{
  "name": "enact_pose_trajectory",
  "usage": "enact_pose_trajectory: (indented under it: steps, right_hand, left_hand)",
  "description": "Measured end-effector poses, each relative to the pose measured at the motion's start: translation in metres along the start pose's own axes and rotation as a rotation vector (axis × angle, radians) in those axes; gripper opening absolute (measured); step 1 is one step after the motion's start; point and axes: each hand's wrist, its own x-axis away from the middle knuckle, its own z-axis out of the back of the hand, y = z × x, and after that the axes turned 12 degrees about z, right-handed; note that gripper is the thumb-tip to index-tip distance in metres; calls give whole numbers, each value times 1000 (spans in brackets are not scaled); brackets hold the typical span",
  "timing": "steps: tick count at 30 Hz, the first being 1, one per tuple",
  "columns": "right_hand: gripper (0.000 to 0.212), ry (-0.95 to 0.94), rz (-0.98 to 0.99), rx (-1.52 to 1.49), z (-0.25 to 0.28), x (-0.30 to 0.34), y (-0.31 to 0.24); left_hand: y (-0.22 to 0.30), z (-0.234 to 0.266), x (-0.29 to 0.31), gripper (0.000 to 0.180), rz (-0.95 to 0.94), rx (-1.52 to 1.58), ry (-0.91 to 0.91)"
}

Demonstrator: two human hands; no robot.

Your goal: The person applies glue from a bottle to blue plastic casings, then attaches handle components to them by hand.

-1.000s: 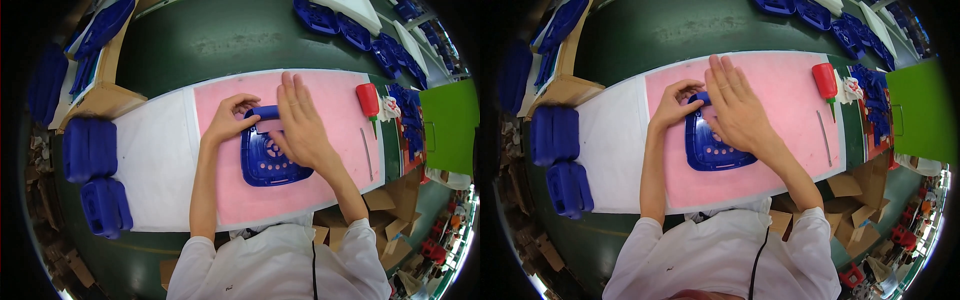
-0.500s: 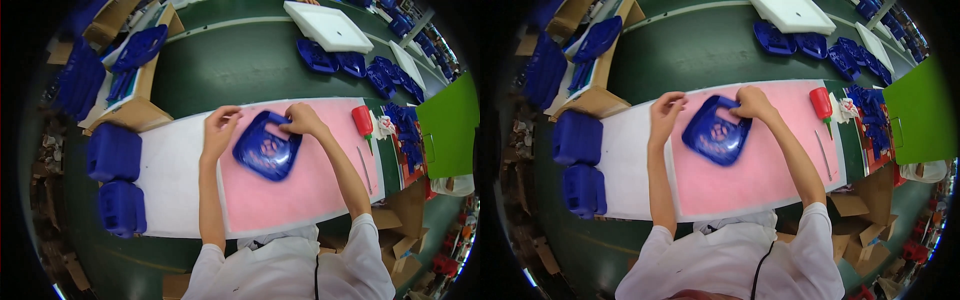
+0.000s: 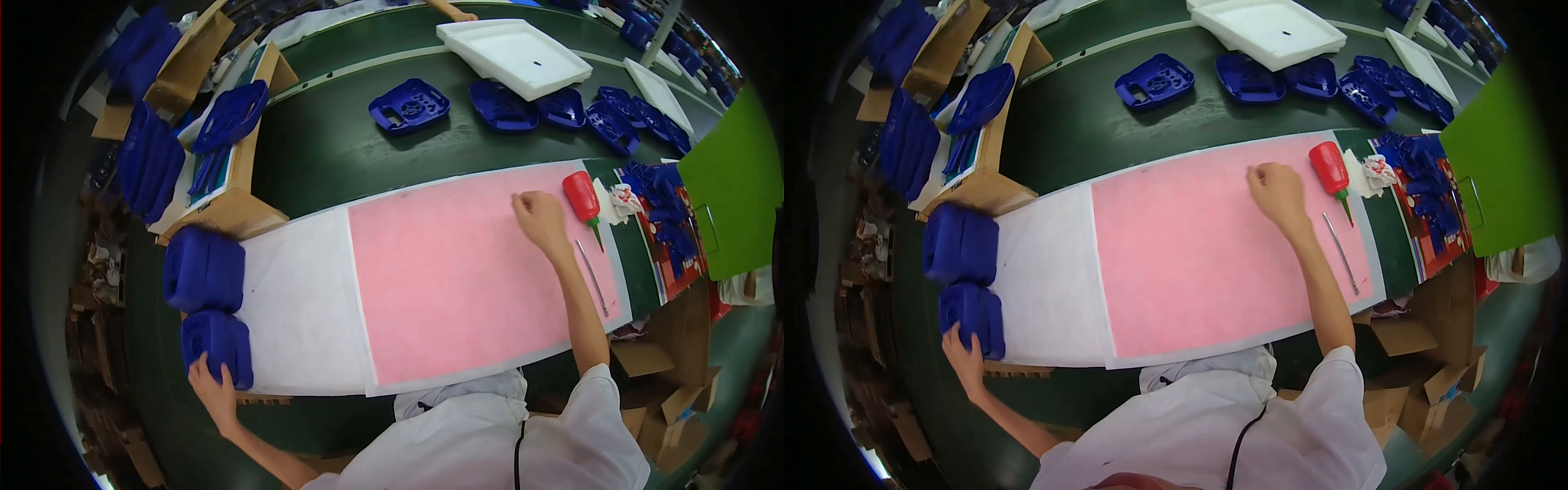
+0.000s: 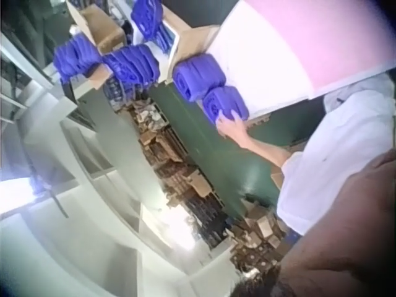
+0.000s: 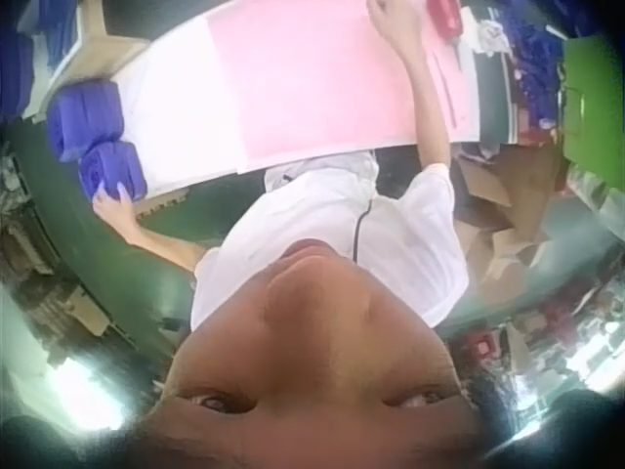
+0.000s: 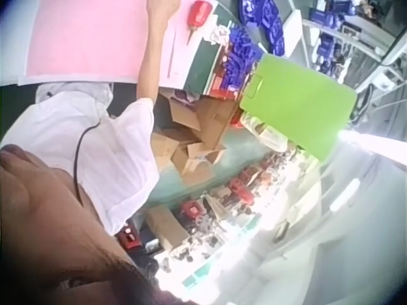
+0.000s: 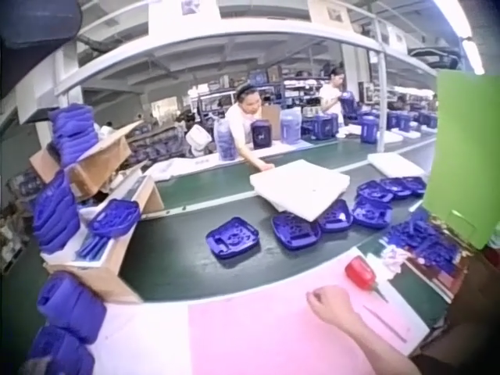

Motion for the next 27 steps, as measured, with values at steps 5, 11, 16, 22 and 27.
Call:
enact_pose_trajectory:
  steps: [5, 11, 16, 22, 27]
  right_hand:
    - [27, 275, -119, 397, 53, 13, 59]
    - [46, 178, -246, 588, 56, 20, 98]
    - [51, 54, -320, 513, 72, 17, 109]
    - [56, -52, -293, 543, 71, -4, 115]
    - [58, -114, -344, 480, 70, -12, 112]
  left_hand:
    - [-42, -23, 12, 75, 92, -92, -56]
    - [-51, -1, 13, 65, 92, -138, -66]
    - [-51, -7, 12, 73, 147, 6, -50]
    - [-25, 16, 33, 71, 124, -123, 18]
    - [56, 75, 57, 51, 61, -199, 142]
